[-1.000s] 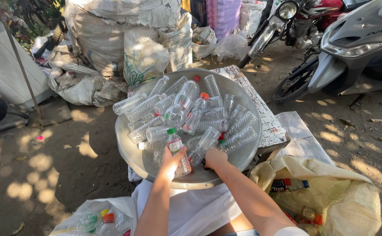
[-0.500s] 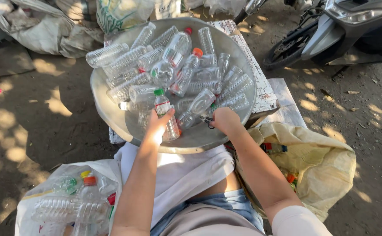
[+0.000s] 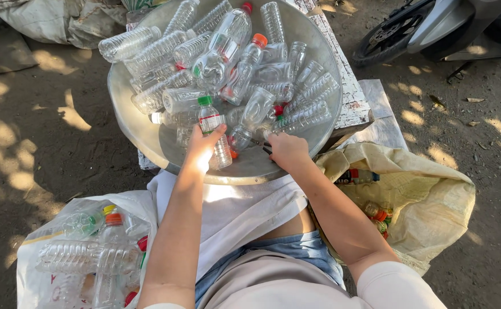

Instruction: The person sorts plastic bottles by removing caps and labels and placing them into separate containers for recycling.

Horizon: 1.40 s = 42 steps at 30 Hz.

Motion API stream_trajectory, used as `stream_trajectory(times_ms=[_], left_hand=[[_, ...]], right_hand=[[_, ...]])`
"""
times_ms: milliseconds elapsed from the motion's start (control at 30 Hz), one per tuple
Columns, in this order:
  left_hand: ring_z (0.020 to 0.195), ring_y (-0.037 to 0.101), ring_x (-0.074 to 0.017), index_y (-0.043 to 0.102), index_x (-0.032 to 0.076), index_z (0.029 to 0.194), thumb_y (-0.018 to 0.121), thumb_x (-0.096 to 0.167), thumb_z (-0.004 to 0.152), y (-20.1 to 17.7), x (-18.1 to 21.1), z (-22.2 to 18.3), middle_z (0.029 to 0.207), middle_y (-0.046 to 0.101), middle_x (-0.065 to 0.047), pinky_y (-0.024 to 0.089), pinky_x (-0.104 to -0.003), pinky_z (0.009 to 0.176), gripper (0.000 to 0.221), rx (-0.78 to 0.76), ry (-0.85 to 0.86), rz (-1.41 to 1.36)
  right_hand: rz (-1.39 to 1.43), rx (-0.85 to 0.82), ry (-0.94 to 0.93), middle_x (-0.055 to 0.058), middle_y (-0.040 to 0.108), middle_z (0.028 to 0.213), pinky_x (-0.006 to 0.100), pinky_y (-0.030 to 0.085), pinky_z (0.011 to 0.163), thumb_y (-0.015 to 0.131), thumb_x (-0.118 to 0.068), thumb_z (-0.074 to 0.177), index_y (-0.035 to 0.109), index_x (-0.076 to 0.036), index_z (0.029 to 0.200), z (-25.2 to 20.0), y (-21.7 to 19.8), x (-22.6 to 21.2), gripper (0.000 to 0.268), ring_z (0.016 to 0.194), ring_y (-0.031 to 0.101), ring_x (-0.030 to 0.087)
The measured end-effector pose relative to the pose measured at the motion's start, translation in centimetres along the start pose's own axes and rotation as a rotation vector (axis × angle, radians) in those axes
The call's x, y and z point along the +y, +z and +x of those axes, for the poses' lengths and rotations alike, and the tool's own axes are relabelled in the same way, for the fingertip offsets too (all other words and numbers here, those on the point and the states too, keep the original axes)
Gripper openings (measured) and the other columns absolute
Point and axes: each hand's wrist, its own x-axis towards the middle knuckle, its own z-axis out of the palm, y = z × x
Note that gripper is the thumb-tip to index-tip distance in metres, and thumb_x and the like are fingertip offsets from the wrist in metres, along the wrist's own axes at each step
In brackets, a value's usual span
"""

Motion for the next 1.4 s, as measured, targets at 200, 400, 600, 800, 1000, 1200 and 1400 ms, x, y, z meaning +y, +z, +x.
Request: stream_trajectory(times_ms=[200,400,600,800,1000,1200,1400], left_hand=[[0.121,0.062,-0.0378,0.050,0.004,0.139,0.082,0.061,0.081,0.1,1.4,-1.6,0.119,0.066,-0.022,0.054,-0.049,0.093,0.088,0.004,-0.011,0.000],[0.116,0.064,-0.0348,0.052,0.005,0.137,0.083,0.062,0.080,0.0,0.3,-0.4,0.113,0.068,-0.021,0.055,-0.048,0.090,0.086,0.003,-0.013,0.006],[0.116,0.063,-0.0351,0.052,0.005,0.136,0.083,0.060,0.081,0.0,1.5,-1.8,0.114,0.068,-0.021,0.054,-0.048,0.090,0.084,-0.005,-0.001,-0.012],[0.116,0.064,-0.0376,0.054,0.004,0.134,0.086,0.060,0.078,0.1,-1.0,1.2,0.113,0.067,-0.022,0.054,-0.049,0.087,0.086,0.013,0.014,-0.032],[0.114,0.064,-0.0349,0.055,0.003,0.130,0.085,0.059,0.079,-0.2,-0.6,0.3,0.109,0.067,-0.020,0.055,-0.047,0.086,0.081,0.026,0.019,-0.011],[0.074,0.064,-0.0187,0.055,0.004,0.117,0.079,0.032,0.082,-0.7,0.5,-0.9,0.092,0.065,-0.011,0.054,-0.033,0.065,0.051,-0.007,0.040,-0.264],[0.118,0.063,-0.0381,0.055,0.005,0.134,0.084,0.058,0.081,0.0,-1.7,2.0,0.117,0.066,-0.023,0.058,-0.048,0.086,0.081,0.052,0.002,0.017]], right_hand=[[-0.056,0.000,-0.013,0.013,0.069,0.102,0.050,0.059,0.081,0.069,-0.044,0.092,0.075,-0.011,0.108,-0.4,-1.1,-0.5,0.037,0.100,0.070,0.035],[0.740,0.210,-0.508,0.005,0.068,0.079,0.036,0.056,0.074,0.079,-0.022,0.083,0.070,-0.016,0.088,-8.7,-5.4,-0.8,0.011,0.079,0.070,0.024],[0.338,-0.119,-0.484,0.002,0.068,0.116,0.054,0.060,0.077,0.078,-0.030,0.080,0.070,-0.020,0.106,-13.0,-1.2,3.0,0.029,0.103,0.066,0.040],[-0.002,0.465,-0.554,-0.010,0.056,0.105,0.030,0.057,0.071,0.081,-0.038,0.077,0.066,-0.029,0.080,-12.9,6.4,5.2,0.018,0.098,0.059,0.019],[0.299,0.010,-0.685,-0.006,0.060,0.096,0.039,0.055,0.075,0.085,-0.033,0.073,0.068,-0.022,0.064,-19.3,0.8,7.2,0.022,0.098,0.057,0.026],[0.489,-0.711,-0.599,-0.004,0.074,0.100,0.031,0.051,0.067,0.075,-0.028,0.077,0.079,-0.015,0.104,-26.0,-0.6,9.9,0.031,0.079,0.064,0.018],[0.660,-0.020,-0.607,0.012,0.078,0.091,0.045,0.059,0.080,0.079,-0.027,0.086,0.080,-0.009,0.099,-22.6,-10.1,7.4,0.022,0.089,0.075,0.031]])
